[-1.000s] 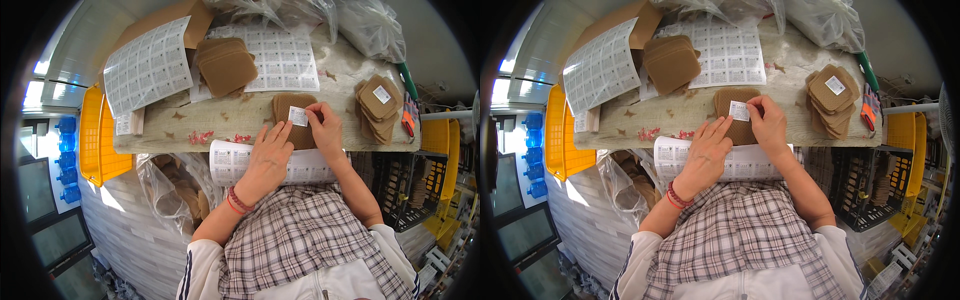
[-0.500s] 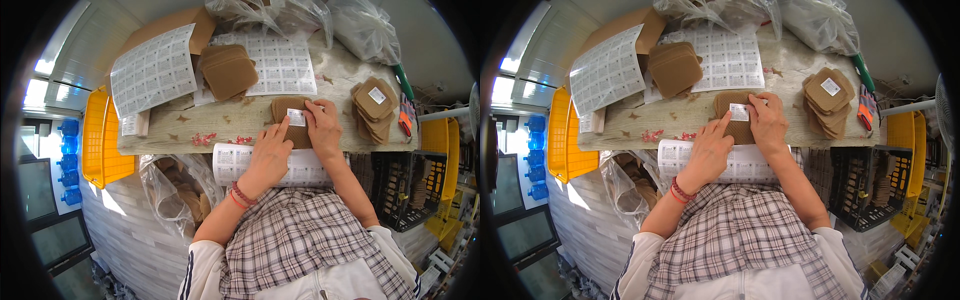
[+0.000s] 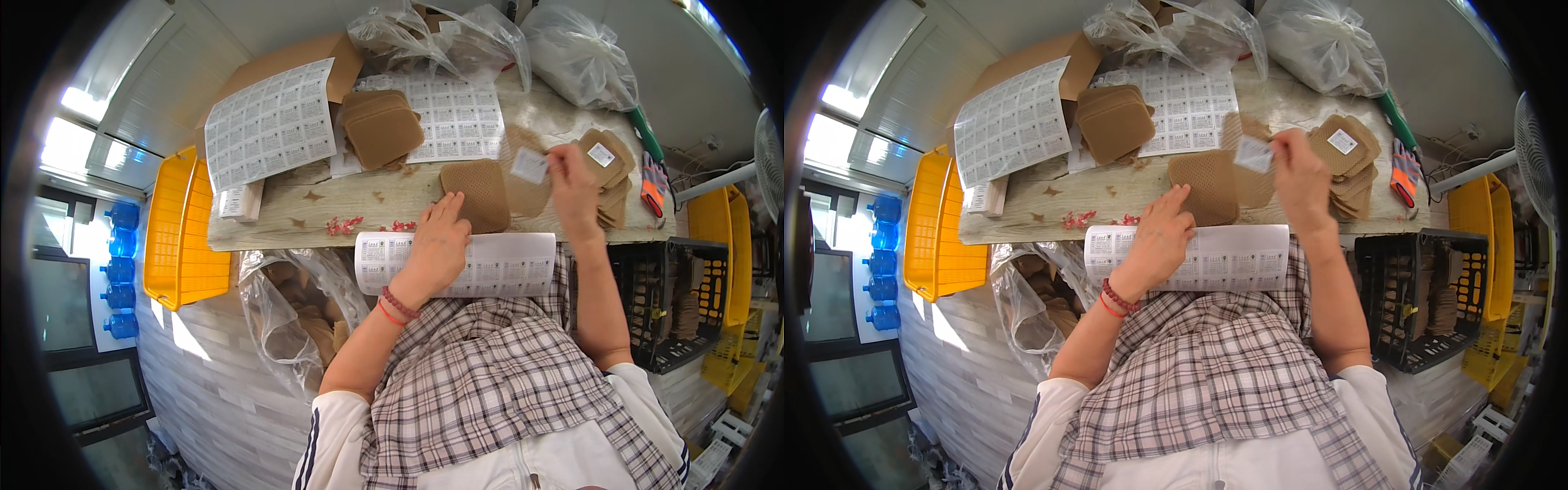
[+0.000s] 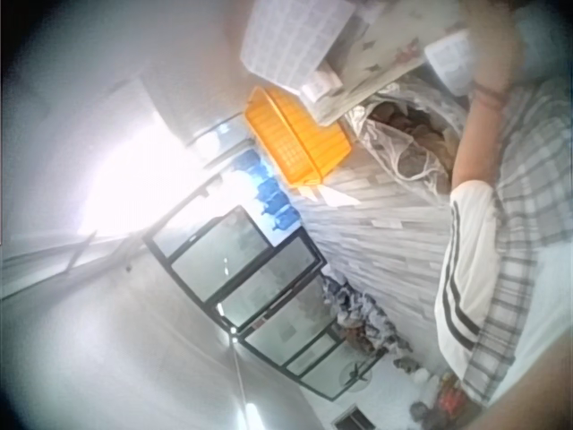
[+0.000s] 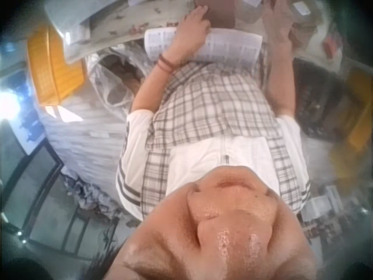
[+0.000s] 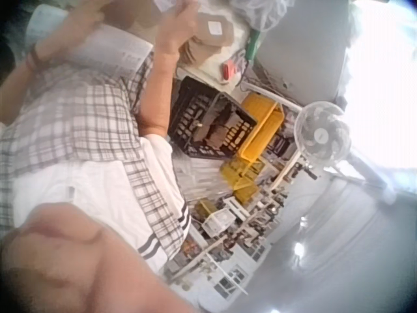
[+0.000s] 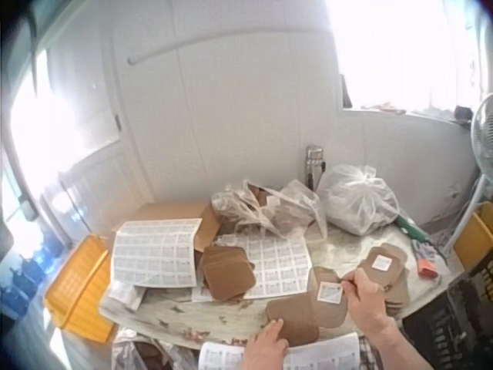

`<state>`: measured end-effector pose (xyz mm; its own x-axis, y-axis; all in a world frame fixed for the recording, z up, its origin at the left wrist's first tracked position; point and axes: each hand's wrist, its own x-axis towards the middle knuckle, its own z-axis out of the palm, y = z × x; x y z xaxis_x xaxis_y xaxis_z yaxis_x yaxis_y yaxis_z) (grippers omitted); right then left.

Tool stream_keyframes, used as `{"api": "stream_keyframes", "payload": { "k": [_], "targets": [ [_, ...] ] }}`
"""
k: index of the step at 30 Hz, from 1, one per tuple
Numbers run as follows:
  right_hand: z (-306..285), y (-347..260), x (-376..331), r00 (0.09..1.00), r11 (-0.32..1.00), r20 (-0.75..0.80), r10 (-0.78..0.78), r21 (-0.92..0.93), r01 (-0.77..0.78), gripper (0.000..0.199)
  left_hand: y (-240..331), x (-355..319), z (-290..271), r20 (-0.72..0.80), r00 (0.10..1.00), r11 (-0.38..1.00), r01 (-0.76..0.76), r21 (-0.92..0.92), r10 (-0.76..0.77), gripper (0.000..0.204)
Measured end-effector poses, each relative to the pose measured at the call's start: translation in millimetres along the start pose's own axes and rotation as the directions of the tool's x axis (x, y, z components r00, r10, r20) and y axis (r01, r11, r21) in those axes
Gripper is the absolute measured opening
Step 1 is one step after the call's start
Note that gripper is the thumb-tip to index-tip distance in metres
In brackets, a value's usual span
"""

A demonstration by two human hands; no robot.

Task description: The person repeatedly peels labels from a roll and sticks them onto small brown cardboard pieces, then stacks the labeled pieces on the table. The person also retrieves more cardboard pieces from a plastic bag and continues labeling them.

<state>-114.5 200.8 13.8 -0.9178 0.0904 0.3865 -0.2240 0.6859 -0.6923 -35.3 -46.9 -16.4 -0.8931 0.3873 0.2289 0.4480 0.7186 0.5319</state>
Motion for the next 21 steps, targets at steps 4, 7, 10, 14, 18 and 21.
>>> {"api": "stream_keyframes", "payload": {
  "k": [4,7,10,14,18,21],
  "targets": [
    [-58.6,44.1,47.5,0.96,0.874,-0.275,-0.052,-0.477,-0.089,0.019,7.6,3.3,-8.4,-0.036,0.998,0.995,0.039,-0.091,-0.042,0.007],
    [-63.2,38.3,40.6,0.914,0.805,-0.282,-0.291,-0.589,0.075,0.024,19.3,8.4,-15.8,0.047,0.984,0.977,0.175,-0.119,-0.171,0.008],
    [-29.1,-18.0,-15.5,0.921,0.905,0.049,-0.386,-0.176,0.388,0.041,15.7,0.9,-3.7,0.0,0.983,0.965,0.178,-0.192,-0.181,0.01],
    [17.7,-25.0,-89.2,0.889,0.923,0.25,-0.384,0.121,0.365,0.041,14.4,-9.7,8.9,-0.046,0.978,0.923,0.178,-0.34,-0.205,0.02],
    [29.5,-5.9,-106.9,0.91,0.933,0.237,-0.34,0.204,0.296,0.034,8.2,-31.1,0.2,-0.073,0.988,0.966,0.113,-0.232,-0.133,0.029],
    [30.3,-1.4,-111.1,0.894,0.924,0.262,-0.364,0.224,0.311,0.03,6.0,-45.5,-5.7,-0.059,0.986,0.97,0.144,-0.197,-0.159,0.031]
  ]
}}
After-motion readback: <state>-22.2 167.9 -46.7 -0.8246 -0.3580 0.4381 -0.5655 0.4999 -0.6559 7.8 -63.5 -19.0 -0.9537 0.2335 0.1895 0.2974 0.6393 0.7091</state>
